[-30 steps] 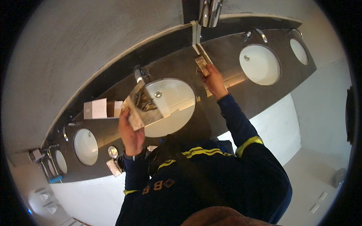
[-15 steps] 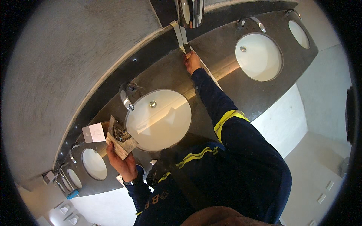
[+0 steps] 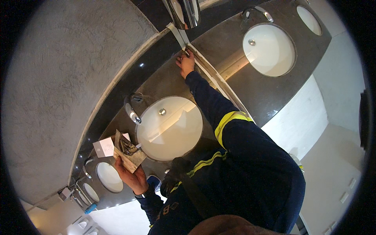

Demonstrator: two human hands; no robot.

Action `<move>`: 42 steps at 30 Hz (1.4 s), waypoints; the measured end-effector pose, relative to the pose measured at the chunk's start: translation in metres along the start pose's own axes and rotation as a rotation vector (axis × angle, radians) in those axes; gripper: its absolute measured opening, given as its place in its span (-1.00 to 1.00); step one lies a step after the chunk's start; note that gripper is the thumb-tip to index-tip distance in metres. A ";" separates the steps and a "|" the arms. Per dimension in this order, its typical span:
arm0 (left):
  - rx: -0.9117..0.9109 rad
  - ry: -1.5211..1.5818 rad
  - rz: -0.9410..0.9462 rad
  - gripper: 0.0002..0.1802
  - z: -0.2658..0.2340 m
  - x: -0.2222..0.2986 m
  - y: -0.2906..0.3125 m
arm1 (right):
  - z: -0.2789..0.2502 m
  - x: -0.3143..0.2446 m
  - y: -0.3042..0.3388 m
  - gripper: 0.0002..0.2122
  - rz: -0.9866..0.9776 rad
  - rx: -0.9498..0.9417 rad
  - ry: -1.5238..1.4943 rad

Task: The person applies a dark adhesive along a seam on a bathroom countertop using a small metal spatula and a putty knife. They repeatedly scoop adhesive from the putty knife and spread it into the seam between the countertop and wall.

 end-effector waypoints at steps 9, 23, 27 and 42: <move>0.035 -0.007 0.009 -0.60 -0.007 0.001 0.004 | 0.007 0.010 -0.013 -0.52 0.000 0.019 0.036; 0.018 -0.024 0.000 -0.55 -0.005 0.000 0.002 | -0.019 -0.008 0.001 -0.81 0.174 -0.140 -0.009; -0.040 0.010 -0.010 -0.54 -0.005 0.001 0.003 | -0.033 -0.022 -0.016 -0.81 0.191 -0.086 0.015; -0.136 -0.050 -0.009 -0.63 0.048 -0.015 -0.028 | 0.050 -0.224 0.217 -0.66 -0.684 -1.334 1.143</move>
Point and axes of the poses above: each hand's wrist, its own y-axis away from the middle knuckle, its own z-axis out of the palm, x = y × z, the point moved 3 cm from there along -y, towards the middle knuckle, and after that the axes turned 3 degrees about -z, right-handed, at the moved point
